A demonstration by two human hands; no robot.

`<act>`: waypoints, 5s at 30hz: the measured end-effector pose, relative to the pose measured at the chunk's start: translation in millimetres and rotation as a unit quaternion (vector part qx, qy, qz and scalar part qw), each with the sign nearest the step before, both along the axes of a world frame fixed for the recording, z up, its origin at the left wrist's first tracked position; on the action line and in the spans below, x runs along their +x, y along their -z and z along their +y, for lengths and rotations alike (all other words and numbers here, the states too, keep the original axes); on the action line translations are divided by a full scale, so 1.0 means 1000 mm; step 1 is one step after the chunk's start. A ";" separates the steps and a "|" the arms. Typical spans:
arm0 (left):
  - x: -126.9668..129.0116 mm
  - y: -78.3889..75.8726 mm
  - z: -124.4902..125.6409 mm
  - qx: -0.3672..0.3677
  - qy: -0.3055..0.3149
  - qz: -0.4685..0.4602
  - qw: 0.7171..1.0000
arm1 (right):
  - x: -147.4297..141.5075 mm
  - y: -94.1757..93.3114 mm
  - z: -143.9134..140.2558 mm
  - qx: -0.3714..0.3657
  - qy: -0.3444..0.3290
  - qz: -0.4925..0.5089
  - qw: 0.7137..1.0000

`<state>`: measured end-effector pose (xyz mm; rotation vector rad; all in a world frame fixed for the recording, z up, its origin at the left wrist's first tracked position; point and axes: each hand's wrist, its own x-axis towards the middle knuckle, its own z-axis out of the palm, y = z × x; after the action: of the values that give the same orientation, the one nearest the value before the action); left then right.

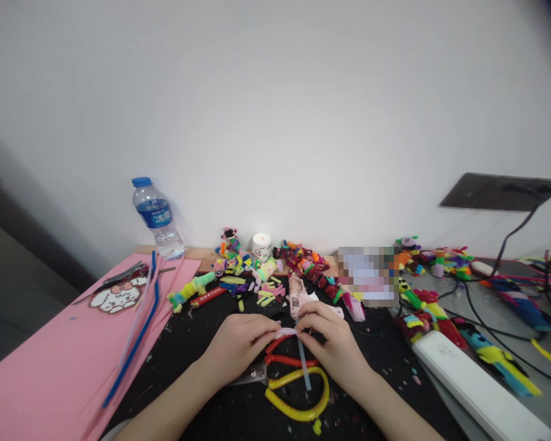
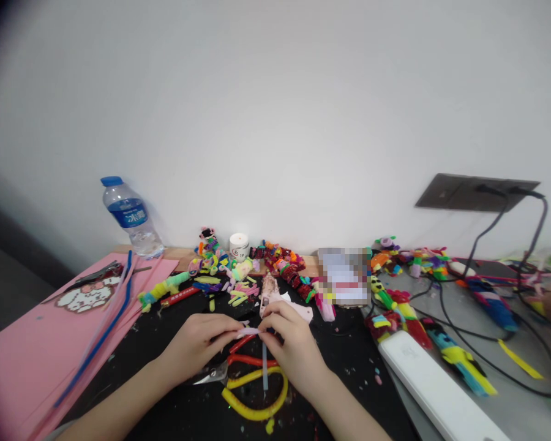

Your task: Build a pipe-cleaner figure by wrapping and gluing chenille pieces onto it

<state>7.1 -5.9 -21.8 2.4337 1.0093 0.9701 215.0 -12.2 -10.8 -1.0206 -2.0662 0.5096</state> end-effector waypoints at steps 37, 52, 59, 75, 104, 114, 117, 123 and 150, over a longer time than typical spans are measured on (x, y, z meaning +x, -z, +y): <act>-0.007 -0.001 0.005 0.057 0.000 0.026 0.998 | 0.002 0.000 0.003 -0.012 0.031 -0.005 0.999; -0.019 -0.011 0.017 -0.016 -0.012 0.124 0.992 | 0.003 -0.002 0.003 -0.010 0.059 0.020 0.998; -0.019 -0.014 0.013 -0.042 -0.019 0.146 0.988 | 0.003 -0.001 0.003 -0.009 0.056 0.019 0.998; -0.044 0.002 0.035 0.035 -0.330 0.145 0.932 | 0.004 -0.004 0.000 -0.019 0.056 0.024 0.998; -0.002 -0.020 0.005 -0.170 -0.064 -0.034 0.983 | 0.004 -0.003 0.002 0.010 0.037 0.025 0.999; 0.005 -0.021 -0.003 -0.197 -0.003 -0.022 0.980 | 0.005 -0.007 -0.002 0.003 0.017 0.037 0.999; 0.006 -0.020 -0.004 -0.197 0.008 -0.021 0.980 | 0.003 -0.007 -0.003 -0.002 -0.020 0.025 0.999; 0.008 -0.019 -0.004 -0.232 0.013 -0.037 0.972 | -0.004 -0.005 -0.006 -0.013 -0.058 0.033 0.998; 0.011 -0.012 -0.003 -0.417 0.017 -0.196 0.887 | -0.003 -0.005 -0.006 0.003 -0.038 0.032 0.999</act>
<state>18.4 -9.0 -9.5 1.4695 0.9575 0.7479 211.9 -18.1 -6.2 -0.9125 -2.0539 0.5685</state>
